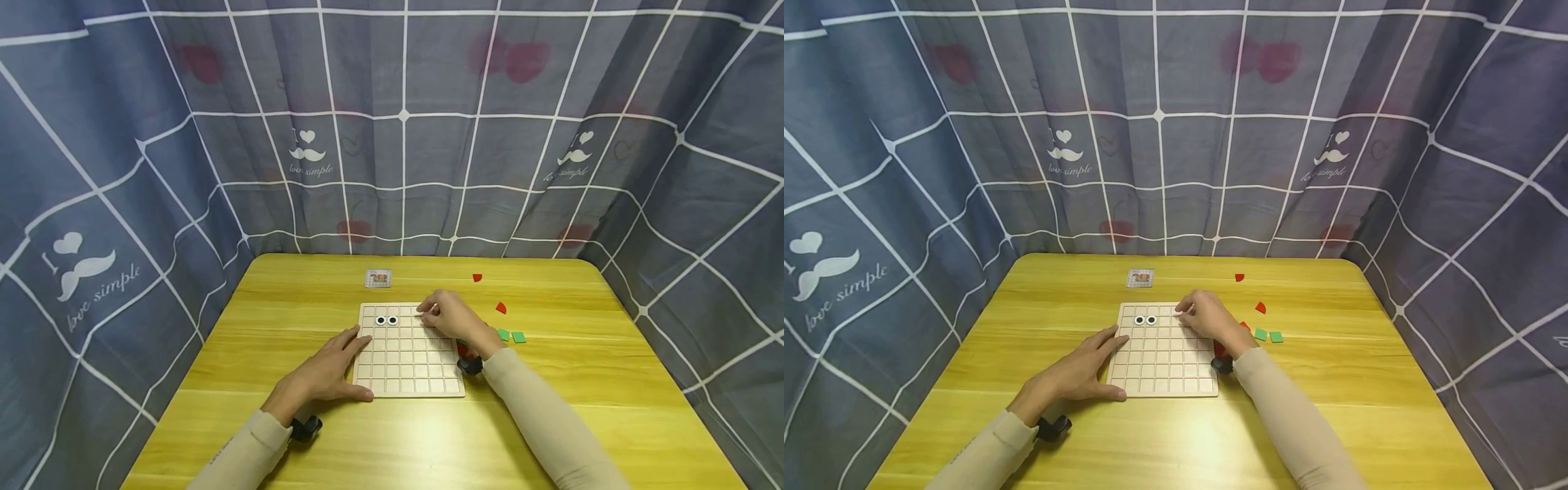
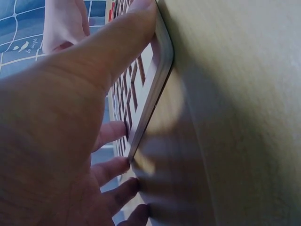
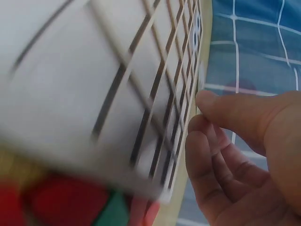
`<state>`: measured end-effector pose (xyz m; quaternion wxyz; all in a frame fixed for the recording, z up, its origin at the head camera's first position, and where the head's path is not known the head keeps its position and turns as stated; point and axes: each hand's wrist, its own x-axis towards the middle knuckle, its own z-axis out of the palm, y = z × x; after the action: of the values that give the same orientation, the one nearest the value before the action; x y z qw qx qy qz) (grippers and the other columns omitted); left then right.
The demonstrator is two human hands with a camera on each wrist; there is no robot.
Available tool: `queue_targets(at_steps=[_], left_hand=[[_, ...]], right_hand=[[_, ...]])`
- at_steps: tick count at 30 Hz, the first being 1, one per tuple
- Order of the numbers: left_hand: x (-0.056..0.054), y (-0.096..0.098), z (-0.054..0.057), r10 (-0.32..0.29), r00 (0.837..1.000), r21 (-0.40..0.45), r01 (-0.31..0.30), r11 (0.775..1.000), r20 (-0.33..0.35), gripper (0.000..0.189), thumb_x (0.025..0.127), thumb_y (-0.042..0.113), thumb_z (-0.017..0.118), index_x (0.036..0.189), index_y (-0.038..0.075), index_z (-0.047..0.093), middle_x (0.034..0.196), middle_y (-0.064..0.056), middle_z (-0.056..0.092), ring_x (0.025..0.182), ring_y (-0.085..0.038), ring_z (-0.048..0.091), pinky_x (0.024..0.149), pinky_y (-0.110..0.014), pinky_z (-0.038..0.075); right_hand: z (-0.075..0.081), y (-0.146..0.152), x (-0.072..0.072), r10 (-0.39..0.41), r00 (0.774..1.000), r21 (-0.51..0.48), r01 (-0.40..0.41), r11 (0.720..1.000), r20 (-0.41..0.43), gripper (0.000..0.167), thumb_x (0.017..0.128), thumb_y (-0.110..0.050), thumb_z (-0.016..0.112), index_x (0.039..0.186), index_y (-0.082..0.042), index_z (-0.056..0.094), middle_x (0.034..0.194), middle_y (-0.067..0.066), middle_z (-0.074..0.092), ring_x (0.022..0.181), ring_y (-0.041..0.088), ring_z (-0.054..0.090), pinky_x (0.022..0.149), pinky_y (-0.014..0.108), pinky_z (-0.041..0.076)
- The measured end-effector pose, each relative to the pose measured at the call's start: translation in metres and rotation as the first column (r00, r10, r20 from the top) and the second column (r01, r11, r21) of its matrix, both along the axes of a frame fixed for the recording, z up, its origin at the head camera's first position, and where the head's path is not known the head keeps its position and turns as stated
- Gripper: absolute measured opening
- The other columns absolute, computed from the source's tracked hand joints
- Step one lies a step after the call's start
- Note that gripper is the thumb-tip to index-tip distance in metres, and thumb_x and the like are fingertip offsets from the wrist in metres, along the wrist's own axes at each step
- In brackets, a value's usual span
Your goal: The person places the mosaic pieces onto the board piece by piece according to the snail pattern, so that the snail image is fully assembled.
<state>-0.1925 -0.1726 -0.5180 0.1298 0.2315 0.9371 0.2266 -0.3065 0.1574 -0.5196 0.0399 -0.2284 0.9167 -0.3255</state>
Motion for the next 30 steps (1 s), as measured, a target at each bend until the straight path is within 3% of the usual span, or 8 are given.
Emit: queue_targets(at_steps=[6, 13, 18, 24, 30], left_hand=[[0.000, 0.000, 0.002, -0.009, 1.000, 0.011, 0.009, 1.000, -0.008, 0.121, 0.089, 0.060, 0.100, 0.181, 0.008, 0.040, 0.192, -0.027, 0.024, 0.173, -0.057, 0.035, 0.134, -0.075, 0.041], [-0.001, -0.001, 0.000, -0.002, 1.000, 0.009, 0.002, 1.000, -0.008, 0.122, 0.089, 0.061, 0.100, 0.181, 0.009, 0.040, 0.193, -0.026, 0.024, 0.173, -0.056, 0.035, 0.135, -0.074, 0.041], [-0.001, 0.001, 0.000, -0.002, 1.000, 0.007, 0.002, 1.000, -0.010, 0.121, 0.089, 0.060, 0.100, 0.181, 0.010, 0.041, 0.193, -0.025, 0.024, 0.174, -0.055, 0.035, 0.135, -0.074, 0.041], [0.000, 0.000, -0.001, 0.004, 1.000, 0.010, -0.004, 1.000, 0.001, 0.121, 0.089, 0.061, 0.099, 0.182, 0.011, 0.040, 0.194, -0.024, 0.023, 0.174, -0.055, 0.034, 0.135, -0.074, 0.040], [0.000, 0.000, -0.001, -0.001, 1.000, 0.014, 0.001, 1.000, -0.007, 0.120, 0.089, 0.060, 0.100, 0.181, 0.011, 0.040, 0.193, -0.025, 0.023, 0.174, -0.055, 0.034, 0.135, -0.074, 0.041]], right_hand=[[-0.001, 0.031, 0.001, -0.062, 0.998, -0.020, 0.063, 0.998, 0.027, 0.018, 0.107, -0.012, 0.085, 0.124, -0.007, 0.089, 0.128, 0.015, 0.083, 0.104, 0.025, 0.079, 0.090, 0.039, 0.067], [-0.007, 0.056, -0.003, -0.087, 0.996, -0.027, 0.088, 0.996, 0.027, 0.022, 0.106, -0.011, 0.086, 0.127, -0.005, 0.087, 0.124, 0.016, 0.084, 0.101, 0.025, 0.080, 0.090, 0.043, 0.068], [-0.010, 0.063, -0.003, -0.107, 0.994, -0.030, 0.107, 0.994, 0.027, 0.021, 0.104, -0.009, 0.088, 0.124, -0.005, 0.088, 0.117, 0.013, 0.087, 0.099, 0.024, 0.080, 0.093, 0.043, 0.066], [-0.012, 0.070, -0.003, -0.107, 0.994, -0.008, 0.107, 0.994, 0.027, 0.021, 0.106, -0.010, 0.086, 0.126, -0.003, 0.087, 0.120, 0.014, 0.088, 0.101, 0.024, 0.080, 0.095, 0.046, 0.067], [-0.013, 0.075, -0.003, -0.117, 0.993, 0.037, 0.117, 0.992, 0.017, 0.022, 0.107, -0.012, 0.086, 0.126, -0.003, 0.087, 0.122, 0.013, 0.088, 0.095, 0.019, 0.075, 0.090, 0.039, 0.062]])
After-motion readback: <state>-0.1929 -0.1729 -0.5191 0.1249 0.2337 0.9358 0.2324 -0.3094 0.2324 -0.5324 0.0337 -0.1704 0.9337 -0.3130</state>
